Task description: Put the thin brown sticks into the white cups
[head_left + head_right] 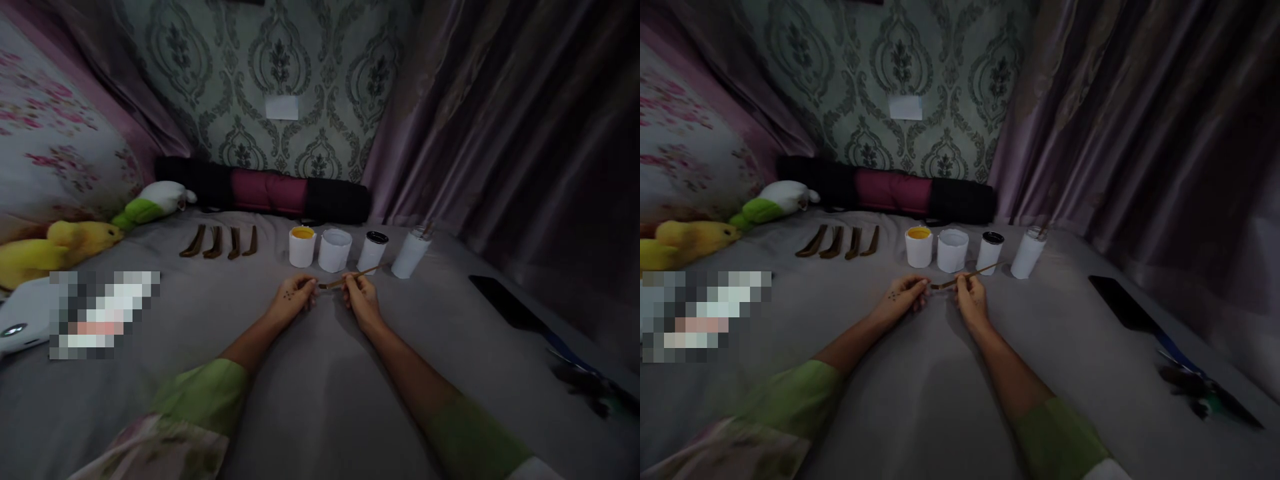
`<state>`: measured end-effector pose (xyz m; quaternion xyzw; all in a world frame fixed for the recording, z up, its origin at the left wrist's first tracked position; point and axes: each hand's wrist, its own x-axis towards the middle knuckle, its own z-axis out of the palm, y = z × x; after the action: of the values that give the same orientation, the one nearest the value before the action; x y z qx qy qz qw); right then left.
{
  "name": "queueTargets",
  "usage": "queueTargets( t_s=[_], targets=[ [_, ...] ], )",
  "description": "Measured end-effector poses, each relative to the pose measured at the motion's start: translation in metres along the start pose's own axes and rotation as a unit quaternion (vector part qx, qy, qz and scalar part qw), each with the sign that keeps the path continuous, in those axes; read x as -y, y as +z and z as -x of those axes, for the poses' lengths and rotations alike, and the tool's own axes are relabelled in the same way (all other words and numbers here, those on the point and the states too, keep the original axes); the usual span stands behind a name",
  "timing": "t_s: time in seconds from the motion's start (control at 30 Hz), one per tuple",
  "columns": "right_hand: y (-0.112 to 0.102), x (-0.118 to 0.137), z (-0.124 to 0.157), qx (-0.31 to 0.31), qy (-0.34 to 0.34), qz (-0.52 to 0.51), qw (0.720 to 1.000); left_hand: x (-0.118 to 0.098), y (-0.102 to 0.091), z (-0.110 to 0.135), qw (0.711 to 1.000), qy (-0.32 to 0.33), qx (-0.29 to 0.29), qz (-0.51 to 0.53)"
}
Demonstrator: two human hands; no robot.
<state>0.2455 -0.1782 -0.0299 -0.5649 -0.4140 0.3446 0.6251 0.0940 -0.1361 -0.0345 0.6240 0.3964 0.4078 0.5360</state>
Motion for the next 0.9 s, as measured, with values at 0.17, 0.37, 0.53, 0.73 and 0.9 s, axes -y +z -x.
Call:
queueTargets(
  t_s=[0.17,0.37,0.53,0.73,0.9],
  targets=[
    [-0.001,-0.002,0.000,0.002,-0.016,-0.003,1.000,-0.005,0.005,0.002,0.993,-0.058,0.021,0.099],
    [-0.001,0.000,0.000,0.002,-0.020,-0.004,1.000,-0.011,0.007,0.005,0.984,-0.106,0.043,0.139],
    [-0.002,-0.002,0.000,0.004,-0.029,0.002,1.000,-0.009,0.007,0.005,0.981,-0.115,0.055,0.147],
    [-0.002,-0.003,0.001,0.016,-0.035,0.004,0.999,-0.010,0.007,0.004,0.979,-0.133,0.065,0.143],
    [0.000,-0.001,0.002,0.024,-0.029,0.011,0.999,-0.010,0.006,0.005,0.977,-0.135,0.077,0.146]
  ],
)
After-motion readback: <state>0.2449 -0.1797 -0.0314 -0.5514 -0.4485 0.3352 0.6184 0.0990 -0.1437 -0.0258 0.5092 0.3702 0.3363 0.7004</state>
